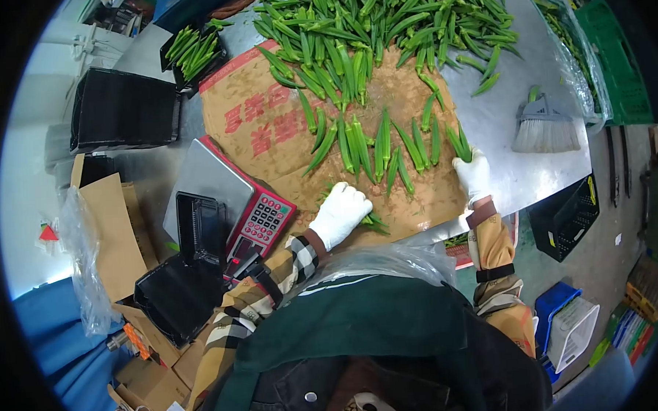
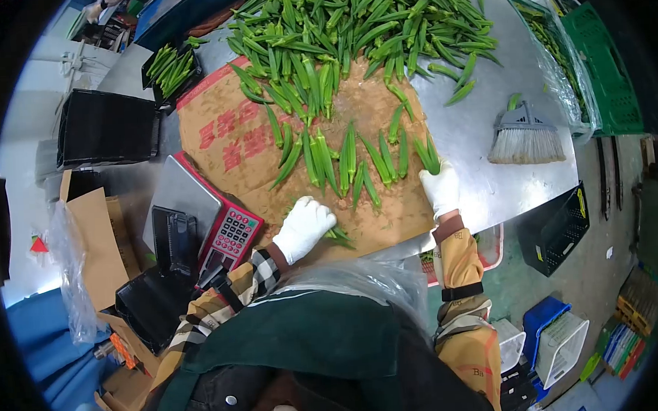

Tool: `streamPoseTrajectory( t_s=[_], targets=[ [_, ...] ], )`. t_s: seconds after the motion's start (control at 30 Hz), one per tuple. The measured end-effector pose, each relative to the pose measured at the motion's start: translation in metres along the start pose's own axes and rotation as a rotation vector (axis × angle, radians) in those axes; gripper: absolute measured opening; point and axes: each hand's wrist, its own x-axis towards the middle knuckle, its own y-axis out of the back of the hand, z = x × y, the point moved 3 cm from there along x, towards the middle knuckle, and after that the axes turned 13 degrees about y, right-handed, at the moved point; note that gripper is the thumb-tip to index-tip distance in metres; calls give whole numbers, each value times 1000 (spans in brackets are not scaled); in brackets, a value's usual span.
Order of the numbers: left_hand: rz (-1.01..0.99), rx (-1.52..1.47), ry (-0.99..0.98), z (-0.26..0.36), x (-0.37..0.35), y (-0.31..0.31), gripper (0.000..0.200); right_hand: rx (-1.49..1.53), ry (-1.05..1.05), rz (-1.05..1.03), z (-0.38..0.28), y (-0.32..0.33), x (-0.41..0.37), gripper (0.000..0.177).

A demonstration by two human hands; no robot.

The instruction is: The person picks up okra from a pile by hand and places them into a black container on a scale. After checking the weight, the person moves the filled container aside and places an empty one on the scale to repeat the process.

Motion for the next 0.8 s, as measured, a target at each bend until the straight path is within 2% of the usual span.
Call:
streamPoseTrajectory(
  t_s=[0.07,0.13,0.2,0.27,0.3,0.33,0.4,0.53,0.6,0.67,0.7,0.73,0.77,0.8],
  targets=[
    [-51,-96,106,-5,-1,1,17,-71,36,-15,-14,2,10,40],
    [159,-277,321,-12,3,18,37,-51,71,-78,-26,-13,17,40],
    [314,-349,601,-33,16,33,39,-107,43,-138,-29,-39,20,53],
    [402,-300,853,-59,33,29,36,-398,126,-163,-55,-58,15,75],
    [320,-301,972,-73,42,25,36,-494,125,-229,-69,-68,14,90],
    [295,-259,939,-77,47,22,36,-546,173,-236,-77,-75,14,91],
    [249,-178,878,-80,55,22,37,-637,136,-324,-90,-83,17,92],
    [116,-48,950,-80,64,20,45,-623,139,-290,-83,-79,22,86],
    [119,-54,924,-84,63,18,45,-653,140,-296,-81,-71,21,83],
    [146,-39,916,-91,61,19,42,-627,83,-336,-75,-67,22,73],
    [39,-52,941,-88,60,18,38,-606,62,-361,-66,-64,20,69],
    [52,-58,927,-90,56,13,39,-579,72,-365,-60,-59,16,65],
    [38,-80,935,-90,51,15,45,-574,166,-294,-39,-64,15,61],
    [111,-90,922,-85,44,23,35,-531,115,-261,-48,-56,13,53]
  ],
)
